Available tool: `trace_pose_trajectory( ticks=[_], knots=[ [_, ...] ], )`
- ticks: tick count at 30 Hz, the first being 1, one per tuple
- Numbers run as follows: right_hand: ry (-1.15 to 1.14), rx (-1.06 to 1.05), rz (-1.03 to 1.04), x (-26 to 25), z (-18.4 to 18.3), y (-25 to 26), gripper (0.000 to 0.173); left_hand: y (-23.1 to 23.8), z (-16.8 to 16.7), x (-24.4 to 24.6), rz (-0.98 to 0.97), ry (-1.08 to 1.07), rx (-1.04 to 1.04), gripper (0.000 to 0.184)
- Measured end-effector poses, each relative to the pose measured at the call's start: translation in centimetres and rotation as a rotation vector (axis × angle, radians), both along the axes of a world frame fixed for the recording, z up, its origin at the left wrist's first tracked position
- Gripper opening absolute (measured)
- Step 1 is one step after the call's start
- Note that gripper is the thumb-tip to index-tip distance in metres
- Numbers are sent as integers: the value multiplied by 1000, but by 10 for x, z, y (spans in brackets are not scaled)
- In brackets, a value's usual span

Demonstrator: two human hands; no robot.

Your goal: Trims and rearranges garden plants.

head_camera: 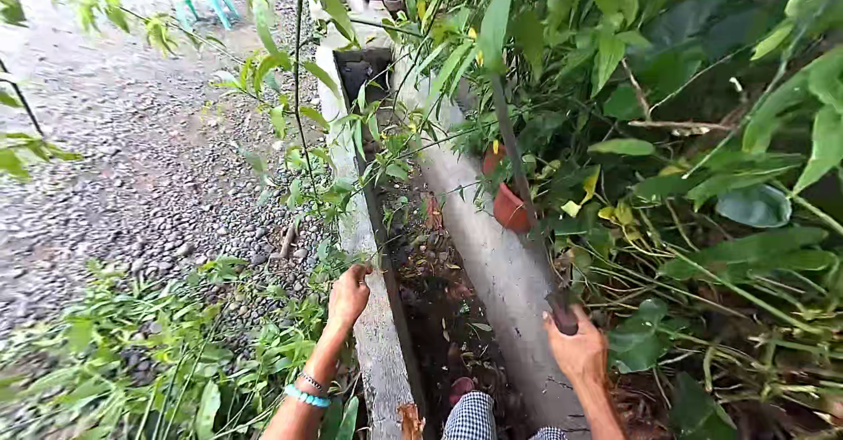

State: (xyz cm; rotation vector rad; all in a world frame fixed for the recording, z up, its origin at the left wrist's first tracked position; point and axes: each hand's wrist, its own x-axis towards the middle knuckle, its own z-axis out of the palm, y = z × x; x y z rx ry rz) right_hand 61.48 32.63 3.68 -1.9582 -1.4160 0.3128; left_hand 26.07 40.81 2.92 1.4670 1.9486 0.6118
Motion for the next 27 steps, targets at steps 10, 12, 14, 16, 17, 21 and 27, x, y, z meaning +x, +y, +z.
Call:
trace_pose_trajectory(
  ticks=[10,12,14,16,17,21,27],
  knots=[
    [265,-596,-48,-5,-100,-38,30,-9,13,0,-47,282,-170,52],
    [377,-644,-104,0,-108,-10,29,3,17,14,-91,309,-125,48],
    [448,-664,-136,7,-107,22,28,18,22,29,-131,320,-91,51],
    [447,-654,-132,16,-103,56,27,34,23,43,-165,339,-59,58],
    [438,-647,-120,19,-101,72,28,42,20,49,-173,345,-35,63],
    [415,-569,-77,21,-97,119,28,77,-2,70,-195,299,101,77],
    [357,-367,18,2,-98,120,33,134,-30,98,-211,346,453,83]
  ],
)
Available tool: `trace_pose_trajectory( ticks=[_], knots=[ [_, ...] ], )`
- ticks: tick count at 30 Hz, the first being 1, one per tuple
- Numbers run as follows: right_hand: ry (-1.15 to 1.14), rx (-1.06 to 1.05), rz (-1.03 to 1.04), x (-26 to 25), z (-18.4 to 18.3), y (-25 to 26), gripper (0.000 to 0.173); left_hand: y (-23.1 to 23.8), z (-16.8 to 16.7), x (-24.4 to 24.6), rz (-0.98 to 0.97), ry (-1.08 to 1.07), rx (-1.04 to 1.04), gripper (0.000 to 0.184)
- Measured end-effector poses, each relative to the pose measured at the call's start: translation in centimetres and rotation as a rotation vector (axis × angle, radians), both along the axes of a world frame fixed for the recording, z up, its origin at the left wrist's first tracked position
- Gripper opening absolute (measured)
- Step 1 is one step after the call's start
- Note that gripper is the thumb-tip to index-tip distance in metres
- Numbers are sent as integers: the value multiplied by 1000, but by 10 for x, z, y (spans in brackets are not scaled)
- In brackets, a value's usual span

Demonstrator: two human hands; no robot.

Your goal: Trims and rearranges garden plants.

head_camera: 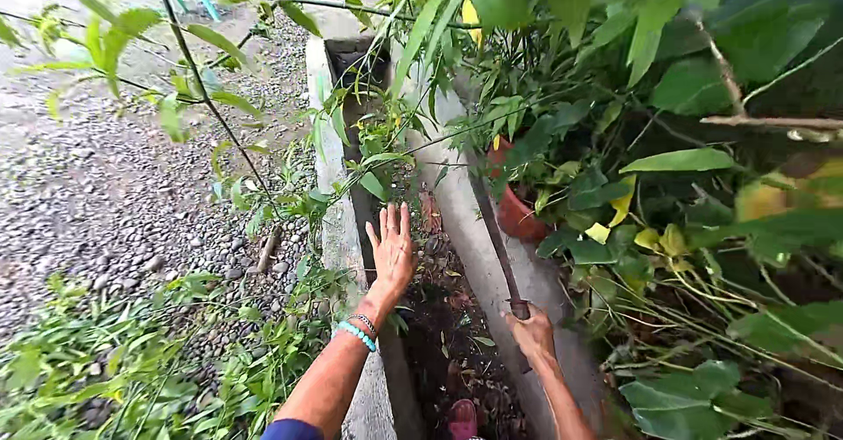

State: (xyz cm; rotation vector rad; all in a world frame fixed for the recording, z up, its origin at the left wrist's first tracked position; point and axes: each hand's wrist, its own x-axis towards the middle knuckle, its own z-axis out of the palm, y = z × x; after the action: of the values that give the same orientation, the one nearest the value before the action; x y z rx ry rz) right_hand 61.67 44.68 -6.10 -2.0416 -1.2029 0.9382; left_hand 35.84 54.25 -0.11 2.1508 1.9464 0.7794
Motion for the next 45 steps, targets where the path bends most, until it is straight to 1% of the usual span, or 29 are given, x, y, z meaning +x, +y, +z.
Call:
trace_pose_trajectory(
  ticks=[3,5,6,8,11,13,15,18,22,26,29,31,33,35,36,38,40,43,45],
  knots=[
    [-58,115,72,0,-9,-11,32,22,1,8,-25,61,225,87],
    [-87,123,108,0,-13,-18,32,28,7,19,-43,71,290,83],
    [-91,104,120,0,-14,-21,33,29,9,25,-50,49,285,82],
    [-102,59,140,0,-20,-25,33,31,10,32,-47,-56,196,86],
    [-118,-21,155,5,-29,-31,33,50,3,30,15,-334,0,99],
    [-119,-34,158,9,-34,-38,33,62,4,24,45,-503,-118,102],
    [-103,-16,151,12,-40,-46,33,71,9,22,55,-633,-184,96],
    [-67,39,124,17,-43,-58,34,79,18,22,47,-781,-217,82],
    [-31,65,96,20,-45,-70,32,92,26,25,-13,-947,-151,76],
    [9,19,76,19,-43,-86,33,100,37,32,-70,-1059,-99,50],
    [26,-25,84,19,-44,-98,32,102,42,36,-105,-1232,-93,49],
    [48,-46,71,18,-44,-107,33,105,45,39,-114,-1309,-46,46],
    [62,-74,44,17,-43,-115,32,108,46,40,-149,-1339,-1,39],
    [58,-100,23,19,-41,-122,33,111,46,41,-190,-1337,10,26],
    [50,-101,14,20,-41,-124,33,110,46,42,-211,-1343,11,27],
    [27,-74,-7,21,-37,-129,34,103,44,43,-253,-1378,4,34],
    [9,-38,-46,22,-32,-131,33,93,37,40,-261,-1436,-22,35],
    [6,-2,-113,20,-19,-130,31,66,26,29,-156,-1452,-117,37],
    [-6,-7,-129,22,-11,-130,32,56,19,26,-151,-1516,-133,35]
  ],
)
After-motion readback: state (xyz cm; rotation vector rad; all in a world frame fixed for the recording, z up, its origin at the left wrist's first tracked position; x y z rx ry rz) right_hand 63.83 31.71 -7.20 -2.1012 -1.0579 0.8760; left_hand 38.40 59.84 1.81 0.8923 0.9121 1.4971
